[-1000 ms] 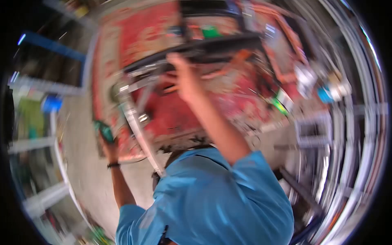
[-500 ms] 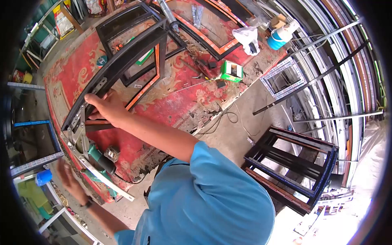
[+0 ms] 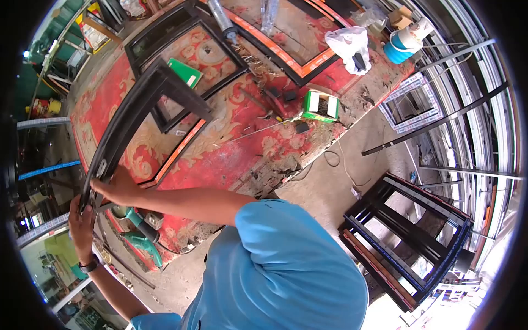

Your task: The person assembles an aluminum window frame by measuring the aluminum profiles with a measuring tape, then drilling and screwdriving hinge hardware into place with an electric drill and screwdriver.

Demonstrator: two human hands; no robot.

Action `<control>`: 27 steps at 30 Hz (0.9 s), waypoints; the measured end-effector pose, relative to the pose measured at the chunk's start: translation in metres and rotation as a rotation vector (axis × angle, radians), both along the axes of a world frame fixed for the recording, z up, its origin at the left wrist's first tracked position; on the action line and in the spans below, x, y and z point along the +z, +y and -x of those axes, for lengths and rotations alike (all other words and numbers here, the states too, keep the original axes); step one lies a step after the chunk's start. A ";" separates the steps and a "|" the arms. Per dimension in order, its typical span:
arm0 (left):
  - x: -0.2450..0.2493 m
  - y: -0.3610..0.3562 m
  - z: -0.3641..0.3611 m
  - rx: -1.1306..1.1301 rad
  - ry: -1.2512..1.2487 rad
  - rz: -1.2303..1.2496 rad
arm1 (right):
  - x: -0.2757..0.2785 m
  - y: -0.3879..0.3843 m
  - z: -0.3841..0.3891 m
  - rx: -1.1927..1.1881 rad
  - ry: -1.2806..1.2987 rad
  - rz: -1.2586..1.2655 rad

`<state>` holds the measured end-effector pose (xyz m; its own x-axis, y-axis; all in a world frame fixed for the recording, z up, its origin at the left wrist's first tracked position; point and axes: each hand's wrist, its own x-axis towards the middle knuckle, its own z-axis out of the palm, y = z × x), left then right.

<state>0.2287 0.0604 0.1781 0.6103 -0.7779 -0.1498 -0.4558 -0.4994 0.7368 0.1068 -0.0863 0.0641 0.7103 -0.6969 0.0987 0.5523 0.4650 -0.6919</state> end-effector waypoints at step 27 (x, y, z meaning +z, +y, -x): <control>-0.042 0.014 -0.019 0.310 0.396 0.345 | -0.057 -0.067 0.100 0.517 0.191 0.253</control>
<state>0.2481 0.0745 0.1364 0.7656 -0.6170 -0.1823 0.0145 -0.2668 0.9636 0.0066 -0.1528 0.0071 0.9721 -0.2286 0.0534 0.1537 0.4479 -0.8808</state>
